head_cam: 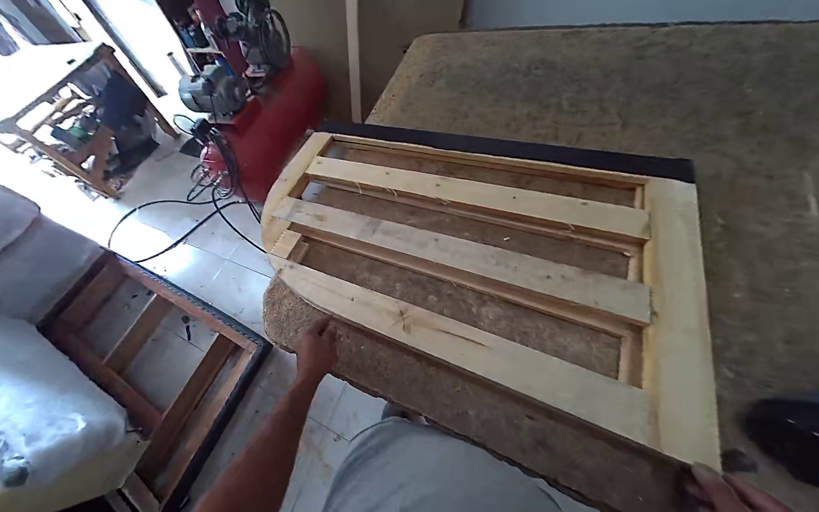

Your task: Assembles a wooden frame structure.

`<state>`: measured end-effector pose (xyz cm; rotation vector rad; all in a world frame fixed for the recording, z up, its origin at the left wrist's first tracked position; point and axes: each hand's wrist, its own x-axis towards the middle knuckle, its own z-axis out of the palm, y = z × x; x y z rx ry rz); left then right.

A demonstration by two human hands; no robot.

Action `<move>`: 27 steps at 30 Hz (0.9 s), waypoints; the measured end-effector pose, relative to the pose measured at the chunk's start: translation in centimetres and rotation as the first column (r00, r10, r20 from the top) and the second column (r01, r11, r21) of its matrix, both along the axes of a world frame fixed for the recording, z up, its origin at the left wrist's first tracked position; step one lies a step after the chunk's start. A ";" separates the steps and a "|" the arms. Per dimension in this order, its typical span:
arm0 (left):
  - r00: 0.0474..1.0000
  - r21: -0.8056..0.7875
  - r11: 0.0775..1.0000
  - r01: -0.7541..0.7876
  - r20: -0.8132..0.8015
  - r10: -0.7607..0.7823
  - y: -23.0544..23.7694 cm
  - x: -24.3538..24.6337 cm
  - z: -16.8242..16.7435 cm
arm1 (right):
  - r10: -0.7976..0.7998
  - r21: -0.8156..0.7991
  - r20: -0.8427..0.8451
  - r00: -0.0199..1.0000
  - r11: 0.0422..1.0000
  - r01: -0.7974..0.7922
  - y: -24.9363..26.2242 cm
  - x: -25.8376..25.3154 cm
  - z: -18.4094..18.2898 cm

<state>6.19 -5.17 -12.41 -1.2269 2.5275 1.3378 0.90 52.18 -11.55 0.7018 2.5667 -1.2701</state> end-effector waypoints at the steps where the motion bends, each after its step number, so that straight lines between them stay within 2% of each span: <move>1: 0.999 0.068 0.997 0.020 -0.034 -0.017 -0.3 -0.2 -0.7 | -0.006 -0.011 0.011 1.000 1.000 0.006 0.3 0.1 -0.3; 3: 0.992 0.243 0.970 -0.029 -0.108 0.057 0.1 -1.0 -1.9 | -0.035 -0.013 0.028 0.999 0.999 0.036 0.9 0.1 -0.8; 6: 0.926 0.470 0.851 -0.236 -0.156 0.343 1.7 -1.8 -2.7 | -0.116 -0.026 0.000 0.993 0.993 0.115 0.9 0.4 -1.5; 8: 0.878 0.536 0.790 -0.297 -0.173 0.447 2.2 -2.0 -2.9 | -0.168 -0.054 -0.052 0.984 0.985 0.165 0.6 0.4 -2.0; 12: 0.896 0.497 0.830 -0.255 -0.202 0.396 1.6 -2.1 -3.5 | -0.257 -0.068 -0.056 0.965 0.965 0.253 -0.7 0.1 -1.3; 17: 0.905 0.513 0.828 -0.227 -0.202 0.374 1.0 -2.1 -3.5 | -0.320 -0.118 -0.030 0.947 0.942 0.315 -0.3 0.1 -1.4; 19: 0.944 0.372 0.909 -0.187 -0.187 0.271 0.8 -1.9 -3.0 | -0.309 -0.121 -0.031 0.951 0.945 0.303 -0.1 -0.1 -1.6; 21: 0.995 0.065 0.997 -0.033 -0.089 0.039 0.9 -1.2 -1.3 | -0.294 -0.126 -0.022 0.956 0.949 0.289 -0.1 -0.1 -1.7; 22: 0.997 -0.064 0.995 0.070 -0.035 -0.072 1.4 -1.1 0.2 | -0.297 -0.123 -0.022 0.955 0.948 0.292 -0.1 -0.1 -1.8; 23: 0.986 -0.164 0.974 0.155 -0.040 -0.164 2.2 -1.2 1.2 | -0.301 -0.110 -0.029 0.953 0.949 0.297 0.0 -0.1 -2.0; 25: 0.910 -0.292 0.903 0.316 -0.177 -0.376 5.1 -1.6 2.1 | -0.288 -0.094 -0.056 0.956 0.955 0.282 0.4 -0.1 -2.3; 27: 0.709 -0.337 0.746 0.575 -0.251 -0.659 8.8 -3.1 3.0 | -0.272 -0.089 -0.058 0.960 0.960 0.267 0.4 -0.1 -2.4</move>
